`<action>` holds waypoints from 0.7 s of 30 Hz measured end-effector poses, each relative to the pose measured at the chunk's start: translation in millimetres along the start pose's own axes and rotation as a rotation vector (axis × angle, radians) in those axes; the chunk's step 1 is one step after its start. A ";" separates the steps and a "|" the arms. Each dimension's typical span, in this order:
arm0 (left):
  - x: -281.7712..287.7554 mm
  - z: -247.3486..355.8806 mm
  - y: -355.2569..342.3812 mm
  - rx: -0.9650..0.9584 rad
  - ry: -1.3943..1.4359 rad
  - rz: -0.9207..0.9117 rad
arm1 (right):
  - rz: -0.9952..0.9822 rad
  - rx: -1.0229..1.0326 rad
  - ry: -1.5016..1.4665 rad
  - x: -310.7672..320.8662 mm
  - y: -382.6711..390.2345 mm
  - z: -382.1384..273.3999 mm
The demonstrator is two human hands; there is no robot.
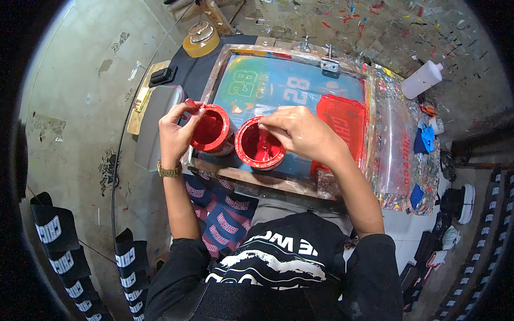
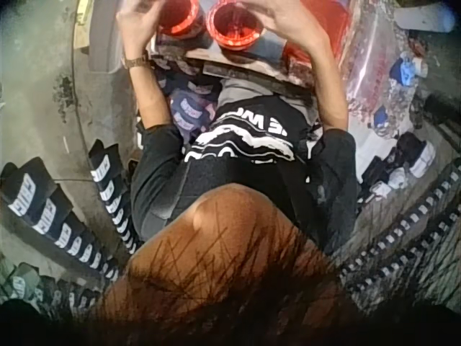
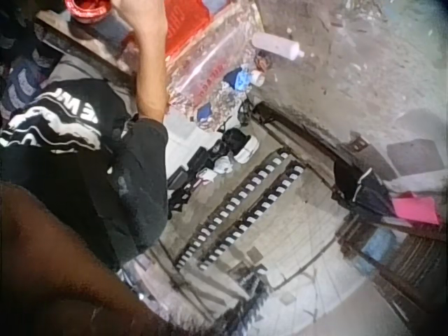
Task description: The person mixes red ink in a container using a small spatula and transfers some ink between two containers on a work table.
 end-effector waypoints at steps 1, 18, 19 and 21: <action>0.4 2.0 0.6 0.000 -0.001 0.000 | -0.018 -0.011 0.003 -3.2 1.8 3.3; -2.8 4.1 4.3 -0.068 -0.215 -0.070 | 0.000 -0.012 -0.017 -3.0 6.4 3.3; -2.7 3.1 4.9 -0.067 -0.216 -0.069 | -0.030 -0.004 -0.009 -6.2 7.9 4.7; -1.6 0.5 5.7 -0.047 -0.194 -0.048 | -0.061 0.004 -0.002 -8.5 8.8 5.0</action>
Point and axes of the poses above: each hand's wrist, its own y-axis away from the middle knuckle, its own x-axis out of the back of the hand, z = x × y, the point moved 5 cm from there along -y, towards the middle knuckle, and after that the axes turned 5 degrees about -x, right-handed, at the moved point
